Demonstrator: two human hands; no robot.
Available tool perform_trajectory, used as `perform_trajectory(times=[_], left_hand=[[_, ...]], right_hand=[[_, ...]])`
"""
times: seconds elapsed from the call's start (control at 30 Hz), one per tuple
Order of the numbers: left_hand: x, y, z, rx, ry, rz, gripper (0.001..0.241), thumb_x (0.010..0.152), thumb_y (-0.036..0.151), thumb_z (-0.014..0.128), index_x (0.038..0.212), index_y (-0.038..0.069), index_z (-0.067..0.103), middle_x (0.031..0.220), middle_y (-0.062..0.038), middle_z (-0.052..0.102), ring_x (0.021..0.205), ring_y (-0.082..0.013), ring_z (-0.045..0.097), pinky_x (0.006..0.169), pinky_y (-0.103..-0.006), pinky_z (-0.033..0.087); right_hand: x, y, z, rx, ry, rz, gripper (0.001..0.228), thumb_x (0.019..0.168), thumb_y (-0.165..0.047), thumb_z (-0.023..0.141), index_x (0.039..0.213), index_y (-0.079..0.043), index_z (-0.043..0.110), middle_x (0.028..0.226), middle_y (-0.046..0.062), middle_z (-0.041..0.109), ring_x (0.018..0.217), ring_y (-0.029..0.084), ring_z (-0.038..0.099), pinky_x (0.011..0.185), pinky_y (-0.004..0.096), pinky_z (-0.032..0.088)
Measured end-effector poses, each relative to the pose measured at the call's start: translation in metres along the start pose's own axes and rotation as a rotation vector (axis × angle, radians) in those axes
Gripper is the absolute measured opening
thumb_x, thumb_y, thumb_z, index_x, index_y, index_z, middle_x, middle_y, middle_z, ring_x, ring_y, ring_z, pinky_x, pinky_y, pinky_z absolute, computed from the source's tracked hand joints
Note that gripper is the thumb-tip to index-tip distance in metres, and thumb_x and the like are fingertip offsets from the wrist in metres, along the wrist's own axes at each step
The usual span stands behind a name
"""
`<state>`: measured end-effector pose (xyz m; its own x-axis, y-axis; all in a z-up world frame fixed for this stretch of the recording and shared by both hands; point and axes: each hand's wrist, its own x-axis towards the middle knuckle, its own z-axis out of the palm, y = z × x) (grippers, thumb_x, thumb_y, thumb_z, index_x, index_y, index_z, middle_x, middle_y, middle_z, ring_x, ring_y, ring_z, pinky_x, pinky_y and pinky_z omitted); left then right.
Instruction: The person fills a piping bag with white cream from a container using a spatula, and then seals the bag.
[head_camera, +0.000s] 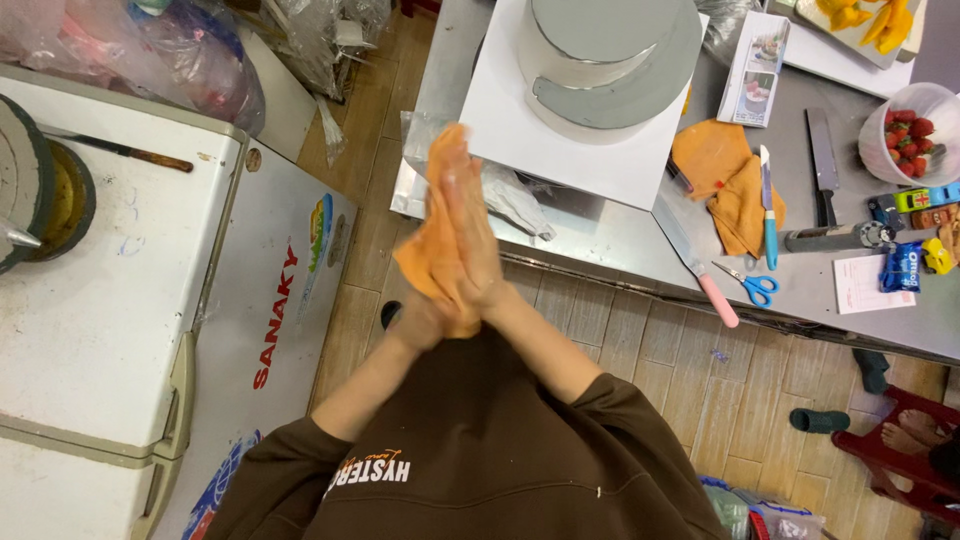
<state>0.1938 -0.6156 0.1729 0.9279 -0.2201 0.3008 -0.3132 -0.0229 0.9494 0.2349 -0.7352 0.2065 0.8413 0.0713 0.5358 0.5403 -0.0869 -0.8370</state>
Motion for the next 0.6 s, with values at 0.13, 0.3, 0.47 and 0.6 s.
perform_trajectory(times=[0.13,0.3,0.47,0.6], left_hand=[[-0.034,-0.018,-0.013,-0.546,-0.072,-0.233,0.122,0.083,0.080,0.065,0.166,0.003,0.019,0.169,-0.009,0.026,0.154,-0.0238,0.028,0.128,-0.0427,0.026],[-0.032,-0.011,-0.021,-0.687,0.010,-0.319,0.115,0.088,0.075,0.062,0.164,0.001,0.018,0.167,-0.012,0.025,0.152,-0.0250,0.027,0.127,-0.0449,0.023],[-0.028,0.014,0.019,-0.401,-0.072,-0.128,0.102,0.098,0.073,0.048,0.166,0.007,0.011,0.172,-0.011,0.017,0.160,-0.0261,0.019,0.132,-0.0445,0.020],[0.001,0.029,0.011,-0.526,-0.071,-0.133,0.092,0.106,0.070,0.041,0.168,0.011,0.009,0.175,-0.012,0.014,0.164,-0.0278,0.017,0.136,-0.0454,0.018]], right_hand=[[0.011,-0.050,0.028,0.471,-0.020,0.117,0.111,0.092,-0.086,0.041,0.170,-0.018,0.000,0.179,0.008,-0.009,0.165,0.030,-0.001,0.137,0.050,0.000],[0.019,-0.092,0.029,0.441,-0.192,0.192,0.108,0.090,-0.087,0.043,0.161,-0.025,-0.010,0.174,0.015,-0.005,0.164,0.036,-0.003,0.135,0.055,0.001],[0.026,-0.048,0.003,0.213,-0.126,0.144,0.095,0.096,-0.088,0.025,0.167,-0.025,0.013,0.177,0.010,-0.008,0.162,0.033,-0.002,0.135,0.051,0.008],[0.016,-0.031,0.004,-0.275,-0.117,0.133,0.087,0.098,-0.070,0.009,0.166,-0.019,0.029,0.175,0.012,-0.007,0.164,0.036,-0.002,0.135,0.056,0.001]])
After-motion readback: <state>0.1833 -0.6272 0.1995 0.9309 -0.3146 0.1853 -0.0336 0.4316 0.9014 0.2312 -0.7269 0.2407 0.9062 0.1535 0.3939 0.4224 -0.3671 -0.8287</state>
